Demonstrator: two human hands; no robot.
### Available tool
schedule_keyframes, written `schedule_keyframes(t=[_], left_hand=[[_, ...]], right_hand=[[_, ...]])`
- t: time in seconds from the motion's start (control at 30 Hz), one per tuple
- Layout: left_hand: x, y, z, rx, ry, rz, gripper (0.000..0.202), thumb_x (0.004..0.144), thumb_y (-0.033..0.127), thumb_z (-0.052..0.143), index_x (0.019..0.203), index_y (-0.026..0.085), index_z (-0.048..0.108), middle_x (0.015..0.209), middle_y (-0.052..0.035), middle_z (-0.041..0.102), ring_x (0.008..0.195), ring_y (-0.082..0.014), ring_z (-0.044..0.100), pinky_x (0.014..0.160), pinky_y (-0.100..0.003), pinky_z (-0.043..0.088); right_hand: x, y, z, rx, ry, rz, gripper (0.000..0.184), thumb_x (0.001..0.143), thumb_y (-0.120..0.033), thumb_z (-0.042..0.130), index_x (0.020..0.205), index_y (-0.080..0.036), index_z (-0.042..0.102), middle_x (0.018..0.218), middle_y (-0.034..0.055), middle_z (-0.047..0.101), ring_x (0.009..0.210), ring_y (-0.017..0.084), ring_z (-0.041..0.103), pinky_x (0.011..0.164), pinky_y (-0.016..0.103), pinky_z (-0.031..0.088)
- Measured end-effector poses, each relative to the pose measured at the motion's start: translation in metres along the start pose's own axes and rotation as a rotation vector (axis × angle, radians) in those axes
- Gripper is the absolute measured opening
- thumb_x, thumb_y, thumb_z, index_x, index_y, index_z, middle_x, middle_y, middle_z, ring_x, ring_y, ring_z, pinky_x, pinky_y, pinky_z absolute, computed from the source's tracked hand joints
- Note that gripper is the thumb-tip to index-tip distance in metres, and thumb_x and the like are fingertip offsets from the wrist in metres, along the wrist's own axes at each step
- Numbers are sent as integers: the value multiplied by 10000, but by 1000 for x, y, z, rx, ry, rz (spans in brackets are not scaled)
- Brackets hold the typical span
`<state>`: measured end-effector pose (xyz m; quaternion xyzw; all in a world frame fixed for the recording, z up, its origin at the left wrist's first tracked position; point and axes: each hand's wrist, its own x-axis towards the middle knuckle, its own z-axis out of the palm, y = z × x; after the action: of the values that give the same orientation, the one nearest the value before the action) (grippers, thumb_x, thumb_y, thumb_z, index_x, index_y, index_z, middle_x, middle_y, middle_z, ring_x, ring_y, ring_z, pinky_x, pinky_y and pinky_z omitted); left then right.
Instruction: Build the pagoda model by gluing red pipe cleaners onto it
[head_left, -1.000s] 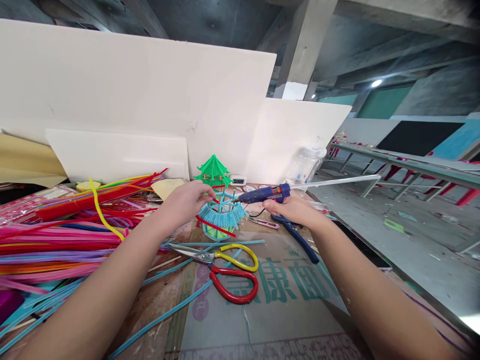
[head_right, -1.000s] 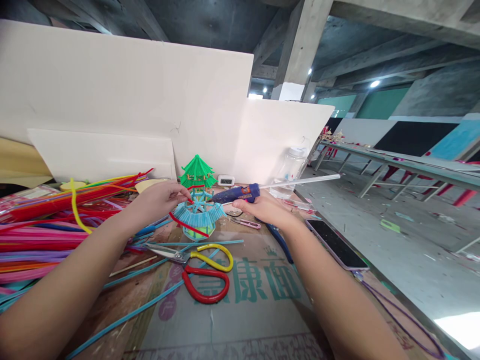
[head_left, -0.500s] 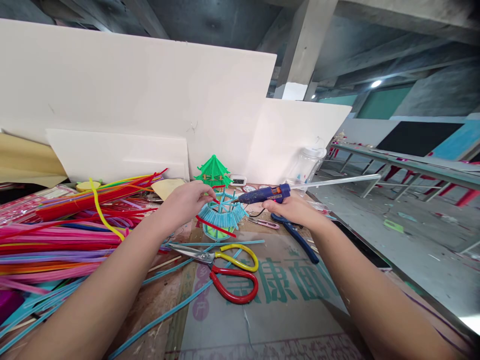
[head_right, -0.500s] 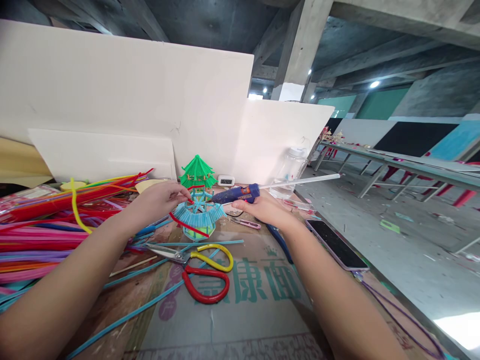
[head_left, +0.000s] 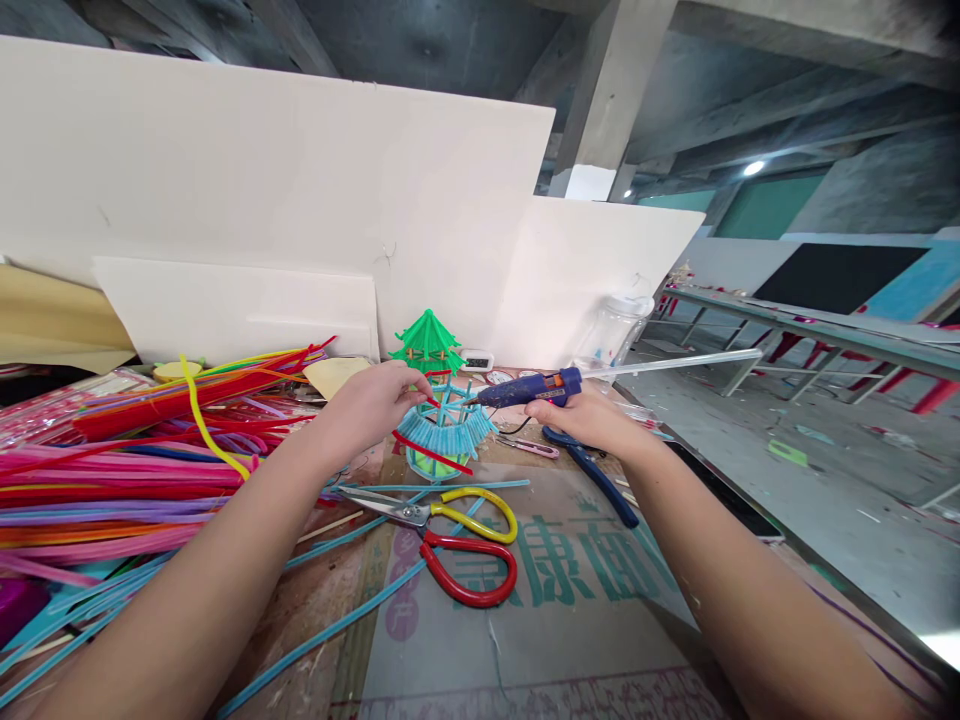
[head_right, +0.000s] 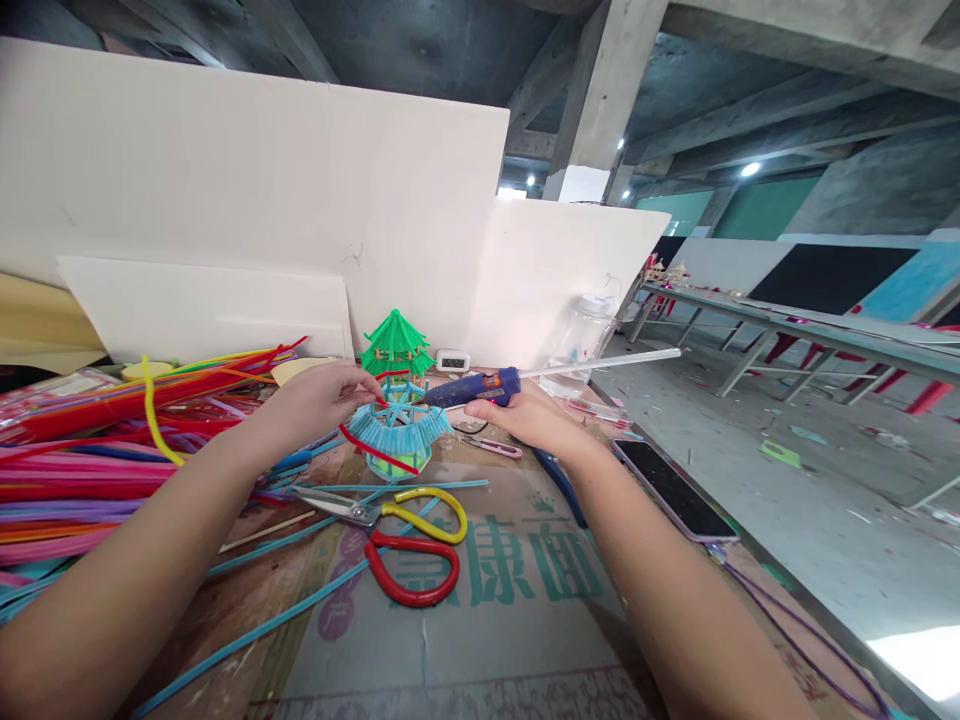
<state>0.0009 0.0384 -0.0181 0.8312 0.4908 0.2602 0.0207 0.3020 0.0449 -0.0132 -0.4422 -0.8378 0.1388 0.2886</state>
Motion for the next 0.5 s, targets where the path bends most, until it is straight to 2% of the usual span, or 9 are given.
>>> schedule_keyframes(t=[0.1,0.27,0.43,0.5], left_hand=[[0,0,0,-1,3,-4,285,888,296,444,950,242,717,940,-28,695,865,-205,631,708,-293,422],[-1,1,0,-12,-5,-20,281,893,303,446,944,246,716,946,-22,695,858,-200,633,692,-289,414],[0,0,0,3,-7,-15,280,889,303,448,947,247,716,940,-25,692,863,-201,631,695,-293,411],[0,0,0,1,-4,-13,282,886,298,447,942,243,717,932,-28,689,860,-200,630,698,-295,414]], right_hand=[[-1,-4,-1,-13,9,1,349,852,-417,605,1122,-224,711,1051,-13,744,959,224,683,831,282,547],[-1,-5,-1,-71,32,59,303,834,-443,617,990,-217,745,911,1,757,846,226,689,755,273,554],[-1,-2,0,-40,9,39,356,833,-455,603,1075,-222,722,947,4,746,861,223,672,769,281,531],[-2,-2,-2,-19,-43,68,368,840,-477,577,1033,-202,726,857,14,736,794,209,661,723,280,518]])
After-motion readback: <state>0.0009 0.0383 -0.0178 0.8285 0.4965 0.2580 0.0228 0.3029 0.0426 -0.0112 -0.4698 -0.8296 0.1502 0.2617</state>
